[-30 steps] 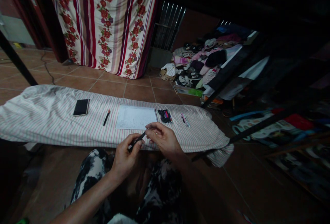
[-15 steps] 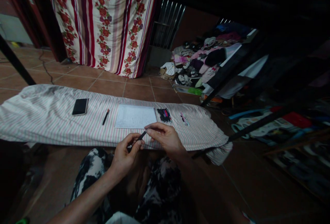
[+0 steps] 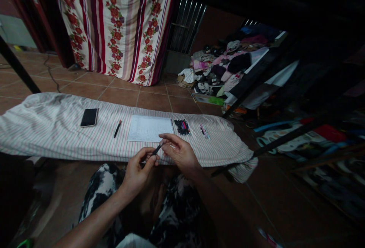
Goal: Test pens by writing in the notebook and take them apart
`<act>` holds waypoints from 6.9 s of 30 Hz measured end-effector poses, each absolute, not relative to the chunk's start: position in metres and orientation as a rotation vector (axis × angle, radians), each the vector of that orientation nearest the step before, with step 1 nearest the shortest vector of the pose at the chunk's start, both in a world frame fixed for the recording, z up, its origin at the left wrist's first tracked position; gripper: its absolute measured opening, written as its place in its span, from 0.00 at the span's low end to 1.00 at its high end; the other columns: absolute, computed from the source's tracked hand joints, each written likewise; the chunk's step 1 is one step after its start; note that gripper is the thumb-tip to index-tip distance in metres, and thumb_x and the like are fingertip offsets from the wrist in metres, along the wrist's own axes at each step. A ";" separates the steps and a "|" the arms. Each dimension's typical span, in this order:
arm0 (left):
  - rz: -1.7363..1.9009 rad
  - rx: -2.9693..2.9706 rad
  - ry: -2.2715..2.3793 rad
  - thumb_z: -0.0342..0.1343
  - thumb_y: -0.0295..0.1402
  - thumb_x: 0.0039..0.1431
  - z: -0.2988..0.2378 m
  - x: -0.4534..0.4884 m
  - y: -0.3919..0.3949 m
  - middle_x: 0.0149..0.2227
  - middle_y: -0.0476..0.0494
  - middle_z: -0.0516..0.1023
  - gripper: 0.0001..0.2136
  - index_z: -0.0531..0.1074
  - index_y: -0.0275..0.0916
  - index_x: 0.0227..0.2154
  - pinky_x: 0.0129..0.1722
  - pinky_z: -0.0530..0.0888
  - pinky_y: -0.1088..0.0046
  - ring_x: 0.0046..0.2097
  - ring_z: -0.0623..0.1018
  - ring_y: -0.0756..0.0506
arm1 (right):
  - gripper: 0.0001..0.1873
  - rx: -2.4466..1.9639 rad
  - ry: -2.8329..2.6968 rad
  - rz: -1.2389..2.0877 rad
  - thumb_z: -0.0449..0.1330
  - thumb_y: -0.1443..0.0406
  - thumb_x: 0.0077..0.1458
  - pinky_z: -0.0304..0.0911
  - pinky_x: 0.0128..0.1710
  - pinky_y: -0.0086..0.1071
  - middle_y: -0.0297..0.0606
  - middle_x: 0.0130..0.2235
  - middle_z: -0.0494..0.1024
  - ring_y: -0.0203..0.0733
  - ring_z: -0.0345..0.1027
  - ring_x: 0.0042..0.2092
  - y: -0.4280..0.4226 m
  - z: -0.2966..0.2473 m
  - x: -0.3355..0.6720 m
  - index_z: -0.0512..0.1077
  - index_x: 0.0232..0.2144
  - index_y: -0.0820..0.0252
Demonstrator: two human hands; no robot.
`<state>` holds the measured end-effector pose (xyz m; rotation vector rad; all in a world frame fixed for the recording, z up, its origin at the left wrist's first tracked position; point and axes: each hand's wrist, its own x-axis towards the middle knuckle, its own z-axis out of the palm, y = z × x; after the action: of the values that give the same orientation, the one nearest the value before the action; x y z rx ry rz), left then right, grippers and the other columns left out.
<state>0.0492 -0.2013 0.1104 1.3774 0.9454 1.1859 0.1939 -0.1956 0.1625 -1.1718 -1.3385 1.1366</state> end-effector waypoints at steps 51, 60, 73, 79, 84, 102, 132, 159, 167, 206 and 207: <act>1.191 1.289 0.892 0.55 0.36 0.52 0.111 0.052 -0.204 0.29 0.45 0.78 0.09 0.70 0.36 0.34 0.34 0.72 0.72 0.29 0.76 0.48 | 0.08 -1.170 -1.409 1.025 0.62 0.61 0.46 0.65 0.40 0.32 0.36 0.34 0.76 0.39 0.70 0.39 -0.198 0.158 0.200 0.76 0.30 0.58; 1.183 1.332 0.929 0.55 0.35 0.53 0.115 0.052 -0.206 0.28 0.47 0.77 0.09 0.70 0.37 0.34 0.34 0.71 0.73 0.30 0.76 0.49 | 0.08 -1.160 -1.320 1.094 0.64 0.62 0.43 0.65 0.38 0.31 0.34 0.32 0.76 0.37 0.70 0.36 -0.200 0.159 0.198 0.75 0.30 0.57; 1.160 1.271 0.853 0.54 0.37 0.53 0.111 0.054 -0.205 0.26 0.46 0.76 0.10 0.71 0.36 0.34 0.31 0.71 0.73 0.28 0.74 0.49 | 0.05 -1.146 -1.517 0.895 0.61 0.65 0.48 0.63 0.38 0.32 0.36 0.32 0.75 0.38 0.68 0.37 -0.200 0.165 0.200 0.77 0.28 0.57; 1.170 1.293 0.884 0.55 0.36 0.53 0.111 0.054 -0.206 0.29 0.45 0.78 0.08 0.71 0.37 0.33 0.35 0.72 0.71 0.31 0.76 0.48 | 0.06 -1.208 -1.363 1.058 0.64 0.63 0.43 0.63 0.36 0.31 0.34 0.29 0.75 0.37 0.69 0.34 -0.198 0.163 0.198 0.75 0.26 0.59; 1.169 1.287 0.884 0.54 0.35 0.53 0.110 0.052 -0.205 0.30 0.45 0.78 0.08 0.70 0.37 0.34 0.36 0.72 0.72 0.31 0.76 0.48 | 0.08 -1.209 -1.280 1.141 0.65 0.62 0.41 0.63 0.35 0.30 0.33 0.28 0.75 0.36 0.69 0.32 -0.199 0.161 0.195 0.74 0.26 0.59; 1.167 1.257 0.901 0.55 0.35 0.53 0.104 0.050 -0.202 0.28 0.47 0.77 0.07 0.70 0.37 0.33 0.36 0.70 0.73 0.31 0.76 0.48 | 0.09 -1.228 -1.289 1.108 0.64 0.61 0.41 0.64 0.37 0.31 0.35 0.30 0.77 0.38 0.70 0.34 -0.196 0.155 0.192 0.75 0.27 0.60; 0.993 0.771 0.820 0.64 0.35 0.42 0.106 0.055 -0.191 0.27 0.44 0.79 0.14 0.71 0.34 0.31 0.31 0.71 0.74 0.27 0.77 0.49 | 0.24 -1.389 -1.513 0.841 0.55 0.61 0.53 0.65 0.29 0.28 0.36 0.32 0.76 0.36 0.70 0.31 -0.188 0.131 0.199 0.64 0.52 0.60; 0.953 0.333 0.696 0.56 0.28 0.51 0.098 0.069 -0.151 0.30 0.45 0.78 0.02 0.72 0.35 0.27 0.37 0.71 0.75 0.34 0.76 0.50 | 0.20 -1.049 -2.032 -0.055 0.49 0.70 0.58 0.67 0.46 0.37 0.45 0.45 0.73 0.43 0.67 0.47 -0.175 0.080 0.208 0.61 0.53 0.58; 0.859 0.620 0.880 0.57 0.29 0.43 0.079 0.090 -0.114 0.27 0.45 0.77 0.05 0.74 0.34 0.26 0.31 0.66 0.75 0.32 0.74 0.48 | 0.05 -1.344 -1.285 0.349 0.58 0.62 0.51 0.64 0.28 0.31 0.33 0.28 0.71 0.38 0.68 0.30 -0.124 0.104 0.218 0.67 0.28 0.56; 0.526 2.400 1.750 0.50 0.31 0.54 -0.028 0.082 0.041 0.56 0.30 0.65 0.19 0.66 0.32 0.50 0.52 0.63 0.53 0.59 0.61 0.31 | 0.13 -1.438 -1.252 0.871 0.54 0.55 0.50 0.64 0.25 0.27 0.34 0.27 0.74 0.35 0.68 0.26 0.113 -0.051 0.184 0.70 0.32 0.57; 0.517 2.413 1.755 0.50 0.31 0.55 -0.028 0.082 0.041 0.56 0.30 0.65 0.19 0.66 0.32 0.50 0.51 0.64 0.53 0.59 0.61 0.31 | 0.12 -1.441 -1.252 0.867 0.54 0.55 0.50 0.65 0.25 0.27 0.33 0.27 0.74 0.35 0.68 0.26 0.113 -0.052 0.184 0.69 0.32 0.57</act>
<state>0.0819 0.0413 -0.0285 2.4126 1.7550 0.5168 0.1836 0.1131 -0.0523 -1.4408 -1.2523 0.8669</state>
